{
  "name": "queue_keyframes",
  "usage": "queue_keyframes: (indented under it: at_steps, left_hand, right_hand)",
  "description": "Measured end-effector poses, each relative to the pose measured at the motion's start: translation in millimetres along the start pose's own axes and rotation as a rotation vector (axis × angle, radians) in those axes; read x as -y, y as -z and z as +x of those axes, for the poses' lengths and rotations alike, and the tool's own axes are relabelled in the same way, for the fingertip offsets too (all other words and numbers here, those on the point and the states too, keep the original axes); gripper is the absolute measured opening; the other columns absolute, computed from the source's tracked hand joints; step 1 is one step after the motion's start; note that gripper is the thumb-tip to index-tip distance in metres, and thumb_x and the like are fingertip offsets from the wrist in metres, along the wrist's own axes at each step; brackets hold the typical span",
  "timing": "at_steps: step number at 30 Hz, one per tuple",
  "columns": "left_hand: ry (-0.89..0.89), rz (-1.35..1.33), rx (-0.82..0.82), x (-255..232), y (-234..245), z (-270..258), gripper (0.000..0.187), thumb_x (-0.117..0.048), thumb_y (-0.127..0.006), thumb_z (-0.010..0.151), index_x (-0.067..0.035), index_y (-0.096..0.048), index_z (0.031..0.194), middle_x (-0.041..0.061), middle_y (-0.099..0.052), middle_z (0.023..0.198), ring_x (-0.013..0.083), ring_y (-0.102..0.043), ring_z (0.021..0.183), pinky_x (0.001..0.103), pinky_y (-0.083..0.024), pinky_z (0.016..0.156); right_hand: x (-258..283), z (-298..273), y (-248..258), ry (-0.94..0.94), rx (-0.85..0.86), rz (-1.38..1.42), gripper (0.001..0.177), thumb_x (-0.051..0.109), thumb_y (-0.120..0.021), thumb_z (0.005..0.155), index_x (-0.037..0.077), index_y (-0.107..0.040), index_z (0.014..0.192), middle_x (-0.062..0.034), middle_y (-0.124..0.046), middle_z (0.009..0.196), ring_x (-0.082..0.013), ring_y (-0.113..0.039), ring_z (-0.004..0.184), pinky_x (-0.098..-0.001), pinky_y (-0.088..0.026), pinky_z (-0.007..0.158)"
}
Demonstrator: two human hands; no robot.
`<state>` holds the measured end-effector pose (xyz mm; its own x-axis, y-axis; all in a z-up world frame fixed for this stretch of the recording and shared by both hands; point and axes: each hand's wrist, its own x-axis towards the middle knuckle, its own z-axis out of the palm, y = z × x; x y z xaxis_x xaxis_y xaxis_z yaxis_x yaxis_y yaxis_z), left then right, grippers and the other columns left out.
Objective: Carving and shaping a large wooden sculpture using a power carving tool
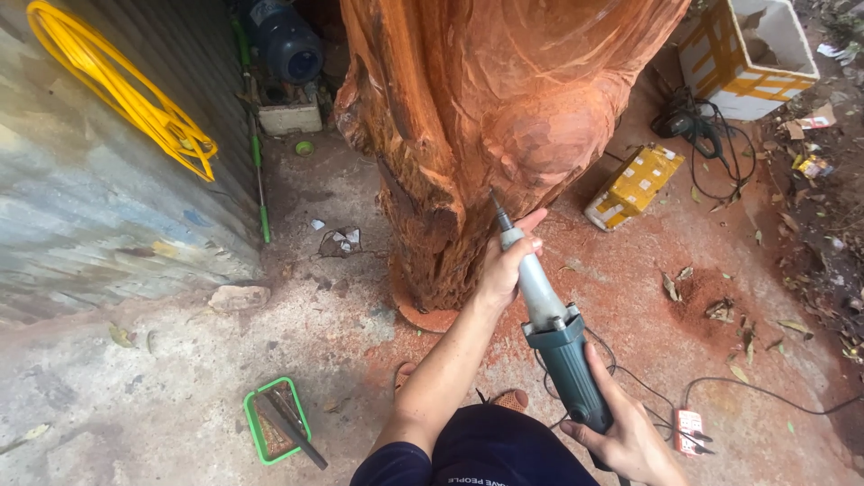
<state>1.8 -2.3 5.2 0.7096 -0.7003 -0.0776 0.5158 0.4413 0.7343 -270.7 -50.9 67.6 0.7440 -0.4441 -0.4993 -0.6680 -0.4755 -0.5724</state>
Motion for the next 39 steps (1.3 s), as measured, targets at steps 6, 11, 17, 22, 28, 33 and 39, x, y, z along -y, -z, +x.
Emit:
queue_keyframes:
  at_steps: [6, 11, 17, 22, 28, 33, 39]
  left_hand:
    - [-0.010, 0.035, 0.025, -3, 1, 1, 0.066, -0.028, -0.068, 0.082, -0.007, -0.059, 0.144, -0.004, -0.065, 0.074, 0.0052, -0.058, 0.067, 0.022, -0.046, 0.060]
    - [-0.034, -0.048, 0.070, 8, 9, 5, 0.065, -0.023, -0.067, 0.084, -0.005, -0.058, 0.146, -0.002, -0.067, 0.096, 0.0039, -0.054, 0.071, 0.019, -0.042, 0.061]
    - [-0.005, -0.036, 0.024, -9, 1, 1, 0.060, -0.023, -0.066, 0.082, -0.007, -0.064, 0.139, -0.003, -0.066, 0.078, 0.0043, -0.052, 0.063, 0.019, -0.040, 0.057]
    - [0.052, 0.023, 0.009, -18, -4, 3, 0.061, -0.024, -0.071, 0.081, -0.005, -0.064, 0.139, -0.001, -0.067, 0.076, 0.0062, -0.061, 0.070, 0.022, -0.047, 0.059]
    - [0.060, 0.052, 0.062, -20, -1, 3, 0.066, -0.029, -0.072, 0.082, -0.004, -0.061, 0.142, -0.001, -0.067, 0.074, 0.0072, -0.059, 0.072, 0.025, -0.047, 0.068]
    - [0.020, -0.092, 0.101, -16, 0, 3, 0.066, -0.020, -0.067, 0.082, 0.001, -0.058, 0.143, -0.004, -0.060, 0.070, 0.0035, -0.052, 0.062, 0.017, -0.041, 0.057]
    - [0.078, -0.088, 0.077, -25, -1, 4, 0.060, -0.021, -0.067, 0.082, -0.001, -0.063, 0.139, -0.002, -0.061, 0.068, 0.0050, -0.056, 0.061, 0.020, -0.045, 0.053]
  right_hand:
    - [-2, 1, 0, 0.112, -0.033, -0.022, 0.122, 0.030, -0.093, 0.070, 0.036, -0.016, 0.164, 0.0083, -0.046, 0.163, -0.0092, -0.050, 0.143, -0.0275, -0.043, 0.109]
    - [-2, 3, -1, 0.067, -0.014, -0.053, 0.123, 0.032, -0.093, 0.070, 0.039, -0.015, 0.164, 0.0039, -0.054, 0.156, -0.0126, -0.058, 0.137, -0.0285, -0.047, 0.106]
    - [4, 2, -3, 0.087, -0.041, -0.053, 0.124, 0.035, -0.094, 0.068, 0.039, -0.015, 0.164, 0.0033, -0.048, 0.161, -0.0172, -0.056, 0.141, -0.0296, -0.044, 0.108]
    - [-2, 2, -12, 0.105, -0.099, -0.025, 0.127, 0.038, -0.095, 0.064, 0.034, -0.019, 0.165, 0.0016, -0.058, 0.152, -0.0157, -0.060, 0.136, -0.0285, -0.042, 0.108]
    - [14, -4, -6, 0.013, -0.053, -0.041, 0.126, 0.037, -0.092, 0.067, 0.040, -0.014, 0.165, 0.0030, -0.070, 0.141, -0.0150, -0.068, 0.130, -0.0273, -0.047, 0.105]
    - [14, -4, -6, 0.009, -0.046, -0.075, 0.122, 0.041, -0.092, 0.069, 0.041, -0.016, 0.165, 0.0024, -0.070, 0.134, -0.0145, -0.075, 0.107, -0.0266, -0.052, 0.093]
    - [21, -2, -11, 0.014, -0.063, -0.094, 0.124, 0.045, -0.088, 0.069, 0.039, -0.011, 0.165, 0.0060, -0.068, 0.140, -0.0198, -0.078, 0.100, -0.0289, -0.054, 0.089]
